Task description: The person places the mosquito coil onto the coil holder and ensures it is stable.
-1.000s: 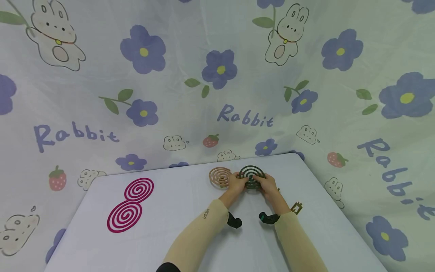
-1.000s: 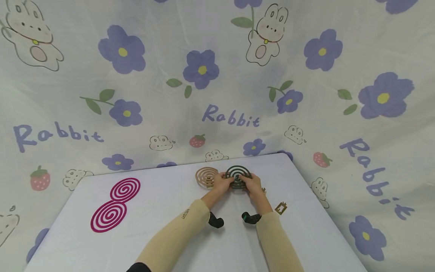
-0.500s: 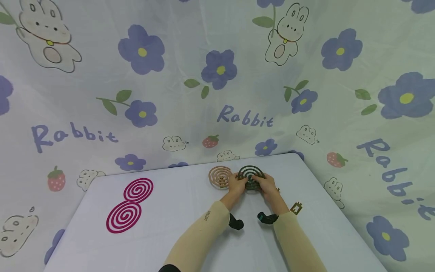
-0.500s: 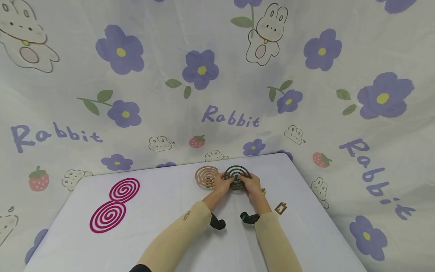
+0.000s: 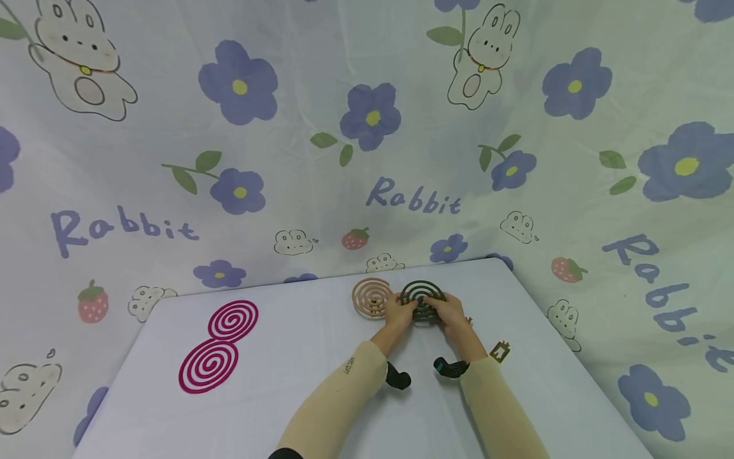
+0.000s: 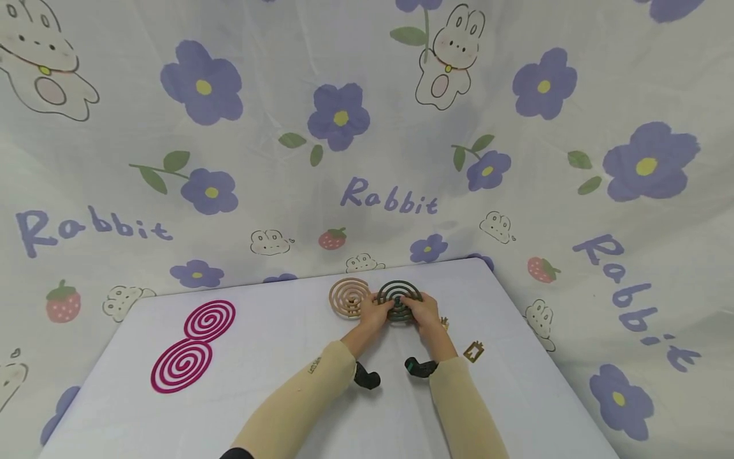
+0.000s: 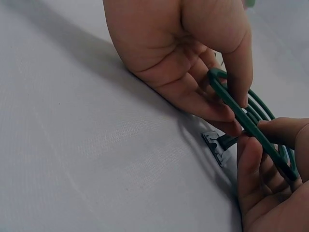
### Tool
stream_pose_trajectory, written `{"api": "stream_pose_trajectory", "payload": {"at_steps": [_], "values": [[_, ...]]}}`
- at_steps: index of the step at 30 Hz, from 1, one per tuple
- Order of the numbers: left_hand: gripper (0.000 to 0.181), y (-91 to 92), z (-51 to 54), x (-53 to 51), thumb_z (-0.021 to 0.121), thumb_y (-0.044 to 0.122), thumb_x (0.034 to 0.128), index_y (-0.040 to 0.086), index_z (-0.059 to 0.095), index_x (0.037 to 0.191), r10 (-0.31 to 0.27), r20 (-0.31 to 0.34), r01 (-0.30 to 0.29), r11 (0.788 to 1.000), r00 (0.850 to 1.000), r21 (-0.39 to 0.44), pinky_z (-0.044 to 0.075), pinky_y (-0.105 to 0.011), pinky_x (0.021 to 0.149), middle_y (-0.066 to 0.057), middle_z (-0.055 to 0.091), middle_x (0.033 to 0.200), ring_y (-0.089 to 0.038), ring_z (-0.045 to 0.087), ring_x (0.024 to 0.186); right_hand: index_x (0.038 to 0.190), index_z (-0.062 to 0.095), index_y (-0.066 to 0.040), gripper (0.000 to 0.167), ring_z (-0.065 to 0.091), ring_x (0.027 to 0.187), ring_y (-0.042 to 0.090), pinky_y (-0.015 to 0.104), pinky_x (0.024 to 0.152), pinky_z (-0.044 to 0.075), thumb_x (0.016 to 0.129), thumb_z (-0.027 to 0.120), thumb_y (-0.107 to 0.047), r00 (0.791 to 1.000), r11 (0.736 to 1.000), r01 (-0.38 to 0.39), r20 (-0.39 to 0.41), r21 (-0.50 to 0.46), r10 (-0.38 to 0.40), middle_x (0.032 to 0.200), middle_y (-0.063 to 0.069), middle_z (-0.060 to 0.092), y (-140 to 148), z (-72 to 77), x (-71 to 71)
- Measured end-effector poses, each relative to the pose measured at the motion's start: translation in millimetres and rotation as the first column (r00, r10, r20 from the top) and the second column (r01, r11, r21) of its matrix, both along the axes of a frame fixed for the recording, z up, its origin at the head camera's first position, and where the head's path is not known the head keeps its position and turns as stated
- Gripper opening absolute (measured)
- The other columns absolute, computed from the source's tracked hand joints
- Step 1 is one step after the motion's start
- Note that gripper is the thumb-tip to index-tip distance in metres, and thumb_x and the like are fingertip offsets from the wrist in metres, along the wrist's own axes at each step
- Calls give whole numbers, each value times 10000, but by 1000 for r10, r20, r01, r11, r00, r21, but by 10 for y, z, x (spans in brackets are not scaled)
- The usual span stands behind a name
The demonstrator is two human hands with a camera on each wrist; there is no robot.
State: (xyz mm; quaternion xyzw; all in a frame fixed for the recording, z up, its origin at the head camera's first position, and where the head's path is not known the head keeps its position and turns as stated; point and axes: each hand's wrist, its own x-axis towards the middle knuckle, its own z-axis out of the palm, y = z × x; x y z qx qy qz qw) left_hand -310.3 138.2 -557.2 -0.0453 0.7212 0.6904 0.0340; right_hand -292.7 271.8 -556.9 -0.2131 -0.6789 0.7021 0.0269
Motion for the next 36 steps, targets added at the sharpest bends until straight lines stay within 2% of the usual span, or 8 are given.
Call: {"api": "stream_pose_trajectory", "payload": {"at_steps": [7, 13, 23, 36], "values": [[368, 15, -16, -5, 741, 53, 831, -45, 591, 1152, 3, -26, -4, 999, 1000, -43, 496, -376, 893, -154, 609, 1131, -285, 556, 1099, 1217, 559, 50, 419, 621, 862, 164, 266, 688, 519, 884, 717, -149, 1000, 1000, 13, 0, 4, -13, 1109, 147, 628, 0, -16, -3], [356, 25, -31, 2, 747, 70, 827, -23, 606, 1141, 9, -8, -9, 998, 1000, -66, 483, -382, 920, -145, 597, 1145, -287, 537, 1128, 1255, 541, 40, 461, 617, 913, 178, 266, 706, 521, 885, 720, -169, 1000, 1000, 22, 5, 6, -22, 1168, 160, 612, -14, -6, 21], [354, 3, 2, 58, 738, 62, 824, -45, 609, 1136, 3, 2, -2, 999, 1000, -52, 491, -382, 914, -164, 601, 1148, -300, 547, 1120, 1236, 548, 31, 441, 617, 892, 157, 258, 710, 516, 883, 725, -164, 1000, 1000, 11, -2, -5, -11, 1152, 143, 618, -14, -5, 56], [347, 6, 17, 59, 721, 24, 826, -56, 595, 1139, 1, 12, -1, 1000, 1000, -5, 503, -354, 884, -165, 612, 1137, -278, 571, 1085, 1211, 553, 32, 411, 622, 883, 161, 266, 700, 520, 883, 722, -147, 1000, 1000, 19, -5, -9, -20, 1129, 144, 624, -52, 40, 69]]}}
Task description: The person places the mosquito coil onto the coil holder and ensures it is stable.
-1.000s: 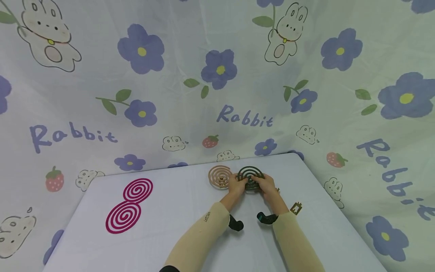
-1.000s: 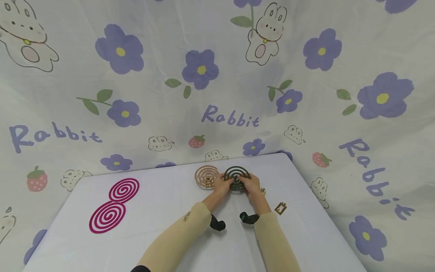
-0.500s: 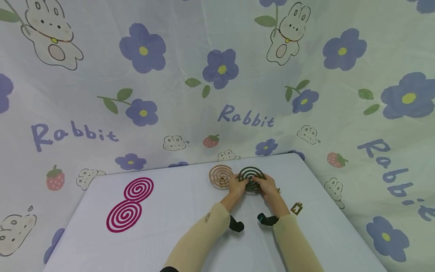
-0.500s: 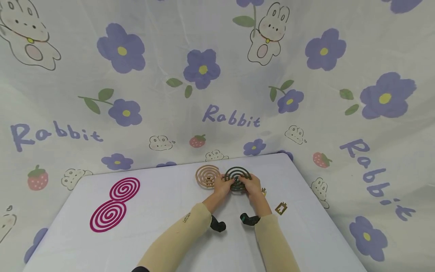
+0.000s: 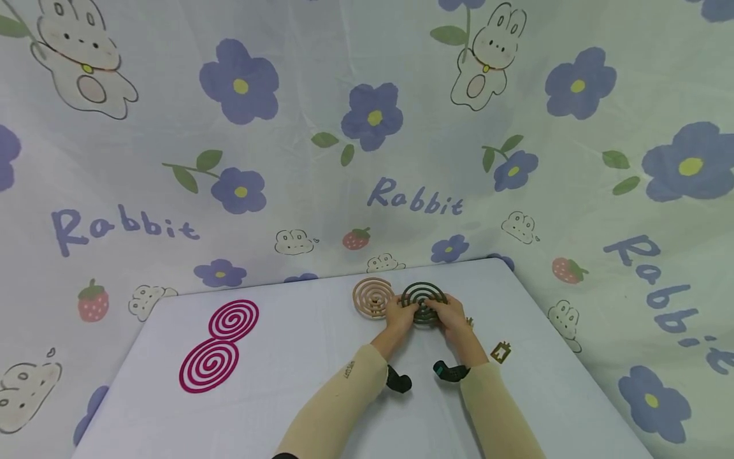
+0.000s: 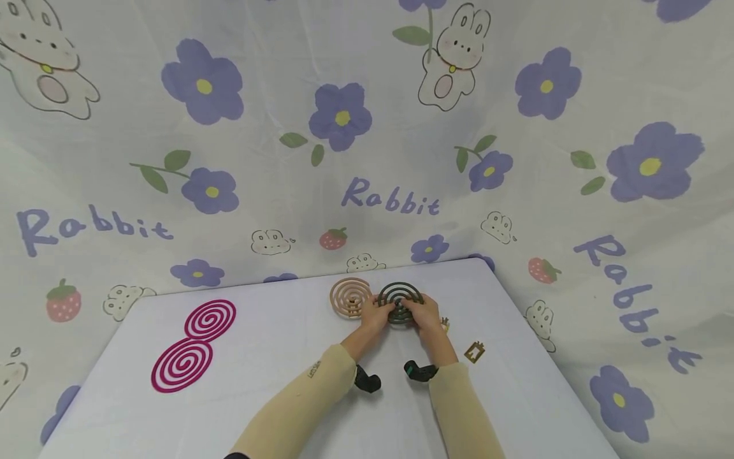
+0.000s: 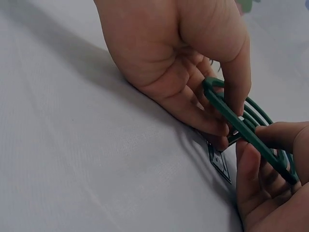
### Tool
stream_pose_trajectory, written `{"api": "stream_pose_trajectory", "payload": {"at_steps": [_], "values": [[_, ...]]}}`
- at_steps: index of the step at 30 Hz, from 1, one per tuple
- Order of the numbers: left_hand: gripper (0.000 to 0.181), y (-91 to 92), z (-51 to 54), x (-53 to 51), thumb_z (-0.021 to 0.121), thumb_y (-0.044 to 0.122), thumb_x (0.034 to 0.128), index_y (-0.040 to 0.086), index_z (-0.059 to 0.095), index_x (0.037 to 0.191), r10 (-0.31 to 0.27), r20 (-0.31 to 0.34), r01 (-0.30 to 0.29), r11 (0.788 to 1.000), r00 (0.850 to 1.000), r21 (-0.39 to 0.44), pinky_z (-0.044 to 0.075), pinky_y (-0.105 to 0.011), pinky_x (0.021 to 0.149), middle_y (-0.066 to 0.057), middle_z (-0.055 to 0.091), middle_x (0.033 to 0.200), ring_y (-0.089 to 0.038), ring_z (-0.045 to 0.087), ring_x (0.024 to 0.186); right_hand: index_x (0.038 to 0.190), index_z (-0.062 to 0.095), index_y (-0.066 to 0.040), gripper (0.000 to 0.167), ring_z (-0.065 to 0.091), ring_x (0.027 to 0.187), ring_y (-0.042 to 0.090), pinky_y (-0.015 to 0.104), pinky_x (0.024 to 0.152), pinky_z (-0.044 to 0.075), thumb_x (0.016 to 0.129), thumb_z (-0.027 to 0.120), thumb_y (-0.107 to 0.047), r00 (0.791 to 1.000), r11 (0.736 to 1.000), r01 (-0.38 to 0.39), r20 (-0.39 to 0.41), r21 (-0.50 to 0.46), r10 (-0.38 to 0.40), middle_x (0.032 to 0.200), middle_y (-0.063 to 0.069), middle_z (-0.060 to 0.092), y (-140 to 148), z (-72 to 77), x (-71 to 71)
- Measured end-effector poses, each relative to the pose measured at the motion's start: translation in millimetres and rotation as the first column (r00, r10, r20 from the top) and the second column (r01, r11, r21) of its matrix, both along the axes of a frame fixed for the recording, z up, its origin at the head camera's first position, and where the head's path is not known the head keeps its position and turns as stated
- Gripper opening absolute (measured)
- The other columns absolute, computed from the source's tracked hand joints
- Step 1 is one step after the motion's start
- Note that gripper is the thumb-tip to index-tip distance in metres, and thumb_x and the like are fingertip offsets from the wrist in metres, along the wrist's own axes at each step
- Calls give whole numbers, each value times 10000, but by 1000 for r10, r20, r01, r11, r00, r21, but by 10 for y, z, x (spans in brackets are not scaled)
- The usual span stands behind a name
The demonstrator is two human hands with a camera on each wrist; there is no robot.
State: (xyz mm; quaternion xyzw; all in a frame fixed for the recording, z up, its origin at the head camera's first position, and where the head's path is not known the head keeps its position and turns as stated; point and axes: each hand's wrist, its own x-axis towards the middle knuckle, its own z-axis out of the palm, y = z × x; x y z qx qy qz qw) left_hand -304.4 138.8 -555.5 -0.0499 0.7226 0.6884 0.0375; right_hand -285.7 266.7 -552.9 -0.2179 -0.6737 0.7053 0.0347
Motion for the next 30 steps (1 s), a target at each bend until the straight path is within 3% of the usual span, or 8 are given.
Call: {"api": "stream_pose_trajectory", "payload": {"at_steps": [10, 22, 30], "values": [[314, -14, 23, -35, 689, -14, 830, -64, 579, 1120, -4, -15, 4, 998, 1000, 55, 498, -358, 886, -170, 609, 1118, -271, 578, 1053, 1262, 553, -2, 465, 605, 975, 196, 280, 756, 511, 880, 730, -199, 999, 999, -36, -19, 26, 36, 1180, 137, 615, -25, 25, -19], [292, -80, 96, -77, 692, 22, 854, -54, 567, 1107, -40, -36, 41, 999, 999, 20, 489, -365, 891, -159, 590, 1129, -276, 553, 1079, 1234, 571, 11, 430, 601, 949, 183, 260, 746, 502, 886, 724, -191, 1000, 999, -13, -14, 43, 14, 1149, 130, 621, -79, 56, -76], [305, -94, 5, -6, 709, 59, 861, -4, 580, 1130, -59, -26, 60, 998, 998, 34, 495, -358, 872, -127, 594, 1118, -247, 564, 1051, 1248, 538, 79, 457, 607, 909, 189, 264, 707, 517, 887, 711, -142, 1000, 1000, 19, 12, 6, -19, 1176, 192, 600, -92, 2, -23]]}}
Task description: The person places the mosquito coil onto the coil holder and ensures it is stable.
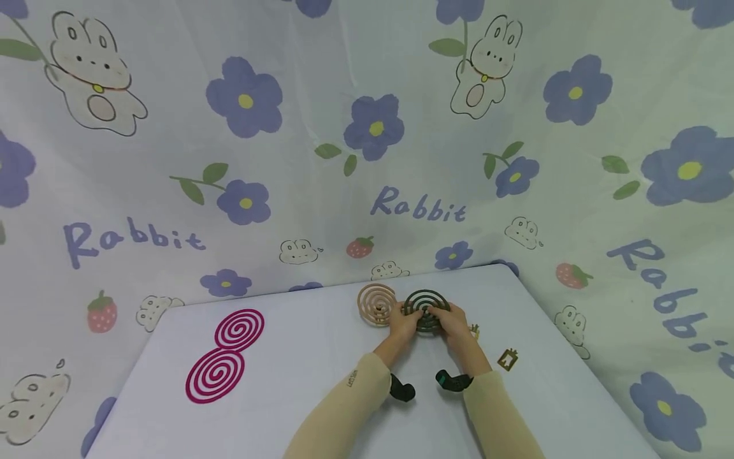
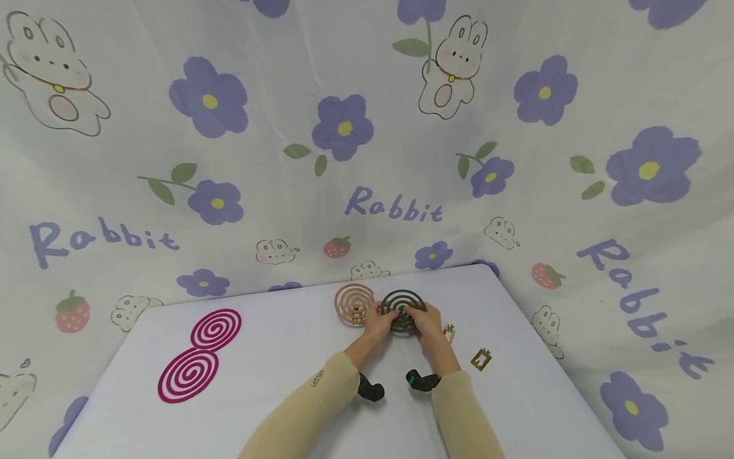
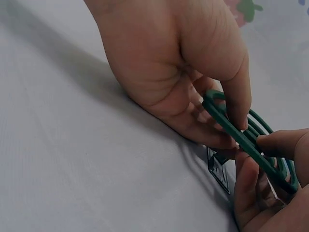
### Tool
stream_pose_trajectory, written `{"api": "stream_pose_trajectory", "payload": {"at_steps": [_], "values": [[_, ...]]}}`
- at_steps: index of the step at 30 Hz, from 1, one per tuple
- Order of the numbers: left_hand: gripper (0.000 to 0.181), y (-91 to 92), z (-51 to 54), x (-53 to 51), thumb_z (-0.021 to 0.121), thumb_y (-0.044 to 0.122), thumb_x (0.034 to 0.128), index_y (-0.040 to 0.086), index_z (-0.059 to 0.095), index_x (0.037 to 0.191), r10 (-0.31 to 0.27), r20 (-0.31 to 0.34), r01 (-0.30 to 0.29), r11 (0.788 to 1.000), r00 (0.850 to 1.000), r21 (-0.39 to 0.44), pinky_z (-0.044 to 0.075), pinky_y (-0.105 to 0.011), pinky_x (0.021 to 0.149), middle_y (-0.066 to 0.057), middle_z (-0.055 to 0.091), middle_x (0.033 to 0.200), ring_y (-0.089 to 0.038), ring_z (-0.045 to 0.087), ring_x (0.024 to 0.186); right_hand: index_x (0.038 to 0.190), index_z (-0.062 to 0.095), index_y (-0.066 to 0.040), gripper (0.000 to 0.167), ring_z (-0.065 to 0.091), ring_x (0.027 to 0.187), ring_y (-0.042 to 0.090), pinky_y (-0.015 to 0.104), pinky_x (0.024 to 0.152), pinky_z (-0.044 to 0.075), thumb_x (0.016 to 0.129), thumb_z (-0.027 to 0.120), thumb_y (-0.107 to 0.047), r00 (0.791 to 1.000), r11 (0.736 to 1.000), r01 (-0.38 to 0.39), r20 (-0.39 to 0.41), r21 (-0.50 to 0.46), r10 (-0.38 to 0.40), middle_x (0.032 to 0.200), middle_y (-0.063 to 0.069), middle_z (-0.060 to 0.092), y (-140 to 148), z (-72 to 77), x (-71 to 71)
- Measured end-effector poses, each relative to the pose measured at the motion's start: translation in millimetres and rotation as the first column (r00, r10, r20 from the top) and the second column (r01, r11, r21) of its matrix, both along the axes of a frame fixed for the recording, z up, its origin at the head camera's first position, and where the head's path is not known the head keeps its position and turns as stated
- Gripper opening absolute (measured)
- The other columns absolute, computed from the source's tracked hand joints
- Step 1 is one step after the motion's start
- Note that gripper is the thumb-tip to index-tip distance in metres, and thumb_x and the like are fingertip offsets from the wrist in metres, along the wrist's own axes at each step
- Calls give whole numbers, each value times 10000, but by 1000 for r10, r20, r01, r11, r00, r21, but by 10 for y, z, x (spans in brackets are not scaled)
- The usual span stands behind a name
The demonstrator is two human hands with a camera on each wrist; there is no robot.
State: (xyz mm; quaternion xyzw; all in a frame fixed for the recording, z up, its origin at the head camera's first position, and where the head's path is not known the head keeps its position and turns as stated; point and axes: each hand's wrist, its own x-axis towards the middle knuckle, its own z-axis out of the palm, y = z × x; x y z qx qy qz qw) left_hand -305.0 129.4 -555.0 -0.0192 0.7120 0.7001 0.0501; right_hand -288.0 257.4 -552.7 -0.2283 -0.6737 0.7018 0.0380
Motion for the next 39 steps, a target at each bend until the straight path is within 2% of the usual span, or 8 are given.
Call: {"api": "stream_pose_trajectory", "payload": {"at_steps": [6, 11, 16, 23, 31, 39], "values": [[298, -4, -60, 3, 713, 59, 847, 4, 595, 1115, -1, -19, 2, 1000, 1000, 20, 490, -351, 857, -120, 588, 1092, -229, 558, 1020, 1245, 547, 104, 477, 610, 944, 208, 268, 726, 517, 890, 709, -170, 1000, 1000, -14, 3, -5, 14, 1200, 212, 598, 5, -32, 34], [297, -15, -48, -9, 705, 55, 855, -21, 591, 1118, -14, -14, 14, 999, 1000, 29, 494, -349, 851, -142, 589, 1112, -236, 559, 1023, 1260, 541, 84, 482, 604, 968, 215, 269, 742, 514, 891, 711, -177, 999, 999, -32, -5, -3, 32, 1206, 197, 595, 12, -37, 31], [300, -20, -32, 1, 702, 53, 856, -28, 581, 1118, -17, 3, 17, 999, 1000, 44, 497, -344, 853, -146, 592, 1112, -240, 565, 1020, 1271, 531, 49, 482, 607, 914, 189, 270, 716, 510, 878, 719, -156, 999, 999, -41, -21, 3, 41, 1169, 171, 607, 29, -47, 33], [307, -18, -58, 20, 702, 50, 839, -17, 585, 1115, -21, 4, 21, 1000, 1000, 10, 499, -345, 848, -142, 595, 1112, -229, 569, 1011, 1292, 535, 11, 473, 608, 846, 148, 267, 679, 500, 879, 713, -135, 998, 998, -59, -31, 13, 59, 1144, 146, 620, 32, -51, 59], [315, -7, -37, 29, 699, 77, 853, -18, 582, 1130, -14, 18, 14, 1000, 1000, 21, 500, -361, 861, -143, 601, 1117, -253, 580, 1028, 1312, 508, 21, 501, 613, 893, 167, 273, 714, 516, 887, 706, -154, 996, 997, -76, -35, 1, 76, 1176, 158, 599, 37, -32, 55], [302, 14, -49, 22, 692, 53, 852, -39, 572, 1114, -10, 6, 10, 998, 1000, 57, 495, -347, 875, -144, 613, 1102, -237, 582, 1031, 1263, 532, 46, 453, 615, 844, 150, 262, 690, 512, 887, 707, -136, 998, 998, -62, -31, -18, 61, 1097, 128, 624, 41, -19, 42]]}}
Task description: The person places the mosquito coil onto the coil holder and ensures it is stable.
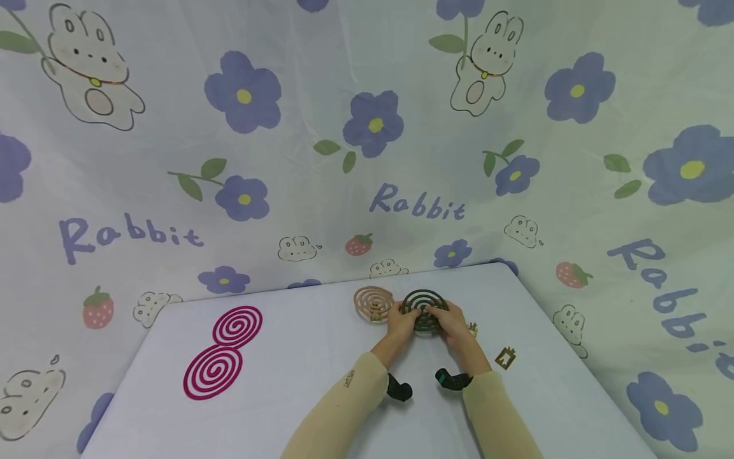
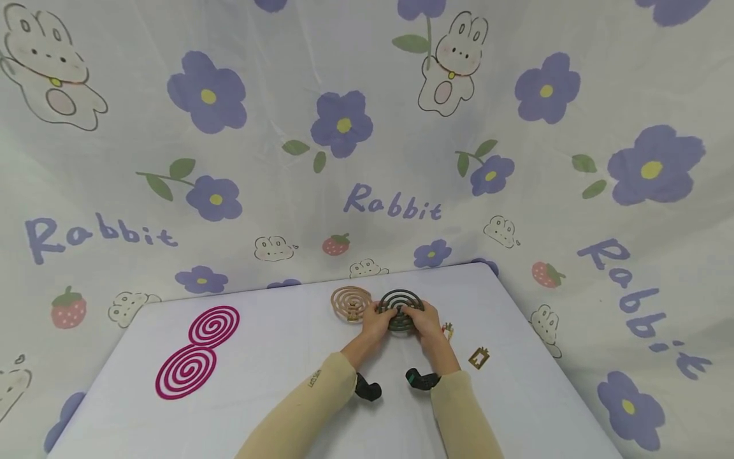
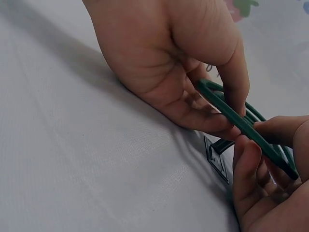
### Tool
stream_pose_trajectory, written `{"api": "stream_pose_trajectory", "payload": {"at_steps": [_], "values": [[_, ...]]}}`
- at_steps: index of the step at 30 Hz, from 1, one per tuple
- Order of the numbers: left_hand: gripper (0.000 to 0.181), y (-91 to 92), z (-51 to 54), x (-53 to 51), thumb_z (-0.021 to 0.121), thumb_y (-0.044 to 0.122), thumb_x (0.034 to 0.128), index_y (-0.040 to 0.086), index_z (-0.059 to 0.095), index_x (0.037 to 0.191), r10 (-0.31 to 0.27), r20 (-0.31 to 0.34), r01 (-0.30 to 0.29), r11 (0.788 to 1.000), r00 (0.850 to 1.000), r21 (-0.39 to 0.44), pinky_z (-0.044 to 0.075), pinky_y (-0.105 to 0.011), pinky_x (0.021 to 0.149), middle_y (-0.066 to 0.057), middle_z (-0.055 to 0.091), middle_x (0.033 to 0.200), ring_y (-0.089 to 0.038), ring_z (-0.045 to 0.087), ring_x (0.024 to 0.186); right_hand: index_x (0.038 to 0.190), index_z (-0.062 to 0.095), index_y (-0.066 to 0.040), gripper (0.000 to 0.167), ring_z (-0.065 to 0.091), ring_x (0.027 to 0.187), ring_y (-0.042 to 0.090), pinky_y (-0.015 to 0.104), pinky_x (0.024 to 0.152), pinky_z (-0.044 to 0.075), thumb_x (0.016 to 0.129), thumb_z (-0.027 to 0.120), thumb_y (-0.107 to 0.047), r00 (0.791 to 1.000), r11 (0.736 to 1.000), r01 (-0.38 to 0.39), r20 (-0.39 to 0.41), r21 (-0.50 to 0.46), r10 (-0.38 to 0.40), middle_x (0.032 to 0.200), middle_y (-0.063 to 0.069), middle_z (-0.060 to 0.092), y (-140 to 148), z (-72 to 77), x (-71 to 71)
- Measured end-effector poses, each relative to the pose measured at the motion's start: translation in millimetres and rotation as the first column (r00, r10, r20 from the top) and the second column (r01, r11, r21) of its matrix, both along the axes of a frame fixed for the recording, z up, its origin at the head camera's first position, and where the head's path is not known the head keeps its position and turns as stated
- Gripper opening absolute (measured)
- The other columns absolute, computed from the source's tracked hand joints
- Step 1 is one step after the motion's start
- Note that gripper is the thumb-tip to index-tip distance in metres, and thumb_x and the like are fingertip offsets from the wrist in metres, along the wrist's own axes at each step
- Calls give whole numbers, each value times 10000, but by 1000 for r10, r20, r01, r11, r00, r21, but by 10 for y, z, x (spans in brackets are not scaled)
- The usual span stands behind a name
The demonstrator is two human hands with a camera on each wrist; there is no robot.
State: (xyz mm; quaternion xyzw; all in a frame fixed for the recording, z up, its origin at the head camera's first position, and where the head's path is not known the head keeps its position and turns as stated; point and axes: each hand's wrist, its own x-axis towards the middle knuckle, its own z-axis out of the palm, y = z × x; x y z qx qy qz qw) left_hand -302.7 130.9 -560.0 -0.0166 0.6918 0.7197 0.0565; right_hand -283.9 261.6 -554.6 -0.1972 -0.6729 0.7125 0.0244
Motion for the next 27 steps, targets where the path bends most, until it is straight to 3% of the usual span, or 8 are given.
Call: {"api": "stream_pose_trajectory", "payload": {"at_steps": [15, 27], "values": [[313, 2, -37, 3, 676, 37, 855, -32, 555, 1135, 24, -12, -24, 999, 1000, 31, 504, -337, 860, -147, 604, 1102, -229, 589, 1014, 1298, 528, 54, 529, 608, 921, 199, 283, 725, 516, 868, 731, -179, 999, 999, -17, 46, 28, 16, 1159, 148, 608, 15, -27, -47], [297, 4, -41, 12, 673, 35, 866, -34, 553, 1129, 27, -28, -26, 1000, 999, 13, 493, -350, 885, -147, 603, 1103, -239, 581, 1040, 1287, 538, 54, 506, 607, 890, 194, 289, 698, 514, 869, 723, -161, 999, 999, -14, 38, 43, 13, 1140, 153, 615, 11, -16, -46]]}}
